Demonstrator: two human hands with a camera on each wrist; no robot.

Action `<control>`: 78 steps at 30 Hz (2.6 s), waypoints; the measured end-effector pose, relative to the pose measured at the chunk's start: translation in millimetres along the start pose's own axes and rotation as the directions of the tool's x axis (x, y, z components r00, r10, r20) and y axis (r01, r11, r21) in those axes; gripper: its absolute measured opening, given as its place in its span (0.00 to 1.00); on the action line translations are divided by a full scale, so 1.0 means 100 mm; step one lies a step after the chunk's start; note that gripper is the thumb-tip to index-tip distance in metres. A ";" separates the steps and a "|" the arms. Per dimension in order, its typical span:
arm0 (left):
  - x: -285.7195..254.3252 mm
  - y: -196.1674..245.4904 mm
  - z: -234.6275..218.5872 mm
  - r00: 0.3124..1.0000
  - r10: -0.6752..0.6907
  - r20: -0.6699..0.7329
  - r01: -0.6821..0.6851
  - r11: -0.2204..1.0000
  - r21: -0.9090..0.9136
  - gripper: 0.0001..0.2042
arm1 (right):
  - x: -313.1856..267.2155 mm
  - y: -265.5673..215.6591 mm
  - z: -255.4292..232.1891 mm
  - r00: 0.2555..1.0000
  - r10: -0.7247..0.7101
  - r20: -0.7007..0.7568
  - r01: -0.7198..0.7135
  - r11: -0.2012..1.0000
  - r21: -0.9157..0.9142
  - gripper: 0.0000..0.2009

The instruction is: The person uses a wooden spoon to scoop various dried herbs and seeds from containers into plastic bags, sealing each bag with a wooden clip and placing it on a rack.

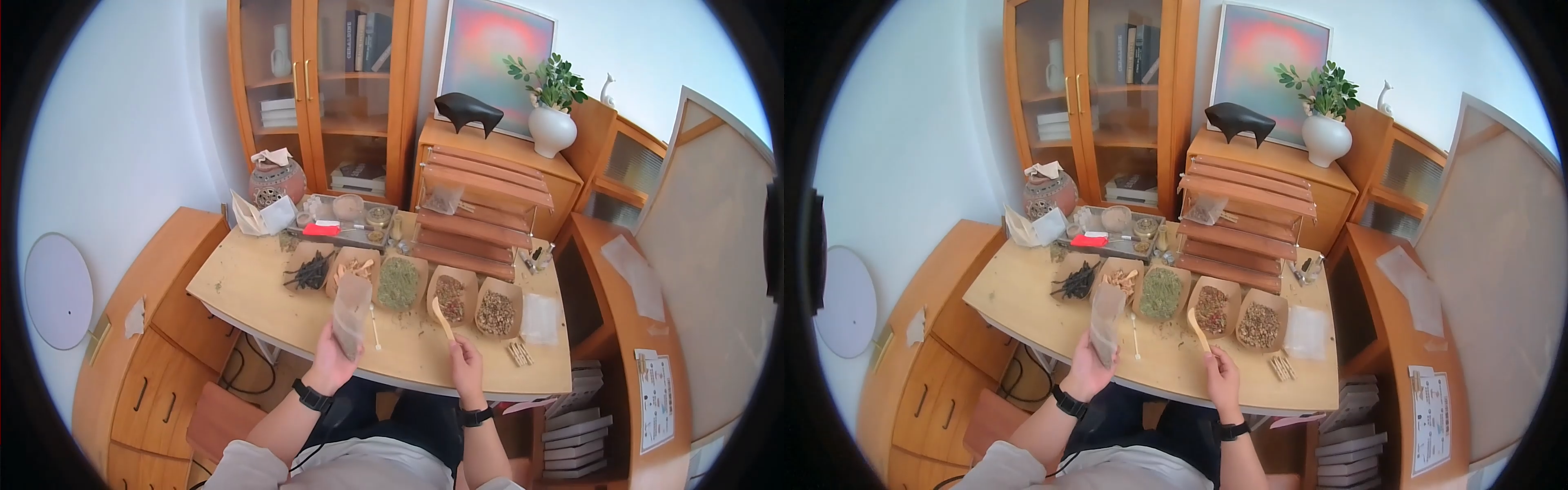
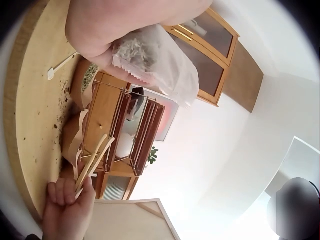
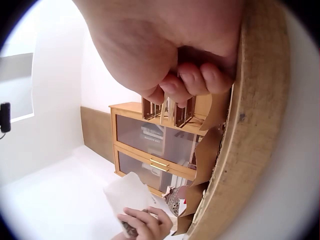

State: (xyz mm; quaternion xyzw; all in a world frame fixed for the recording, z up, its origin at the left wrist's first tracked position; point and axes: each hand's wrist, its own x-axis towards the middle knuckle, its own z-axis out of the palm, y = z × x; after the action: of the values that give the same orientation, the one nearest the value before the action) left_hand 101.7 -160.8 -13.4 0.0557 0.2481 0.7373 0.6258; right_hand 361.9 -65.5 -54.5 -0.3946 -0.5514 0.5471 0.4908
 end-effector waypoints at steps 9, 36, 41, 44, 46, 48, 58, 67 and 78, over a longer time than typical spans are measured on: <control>-0.03 0.01 -0.07 0.988 0.149 -0.036 -0.140 0.974 0.177 0.26 | -0.03 0.10 0.01 0.999 -0.032 -0.027 0.030 0.997 -0.067 0.13; 0.28 0.16 -0.28 1.000 0.003 0.021 0.000 0.993 -0.119 0.22 | 1.03 -1.07 0.71 0.795 -0.225 0.564 0.582 0.015 -0.813 0.07; 0.25 0.16 -0.28 0.999 -0.034 -0.013 0.033 0.995 -0.096 0.22 | 1.15 -0.95 0.74 0.829 -0.234 0.509 0.541 0.102 -0.835 0.07; 0.26 0.26 -0.32 0.998 -0.050 0.042 0.052 0.997 -0.055 0.22 | 1.16 -1.13 0.72 0.944 -0.069 0.322 0.328 0.297 -0.897 0.07; 0.29 0.43 -0.06 0.999 -0.028 -0.038 0.029 0.999 0.014 0.22 | 1.20 -1.25 0.68 0.974 0.068 0.218 0.181 0.355 -0.917 0.09; 0.42 0.61 0.18 0.996 -0.013 -0.086 0.019 0.998 0.063 0.22 | 1.28 -1.31 0.62 0.972 0.154 0.176 0.114 0.346 -0.931 0.11; 1.36 0.96 0.69 0.998 0.032 0.046 -0.037 0.991 0.126 0.23 | 1.52 -0.95 0.68 0.868 0.458 0.192 -0.141 0.598 -0.789 0.18; 1.64 0.76 0.65 0.998 -0.019 0.055 0.016 0.998 0.057 0.22 | 1.42 -0.67 0.75 0.918 0.343 0.197 -0.042 0.580 -0.814 0.18; 1.56 0.74 0.56 0.997 -0.071 0.040 0.066 0.993 0.097 0.24 | 1.49 -0.57 0.57 0.857 0.471 0.210 -0.348 0.829 -0.438 0.14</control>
State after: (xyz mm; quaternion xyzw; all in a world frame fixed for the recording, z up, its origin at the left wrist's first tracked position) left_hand 24.2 -3.2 32.0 0.0930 0.2715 0.7013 0.6526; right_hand 281.2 61.6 22.4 -0.5028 -0.6185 0.5762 0.1807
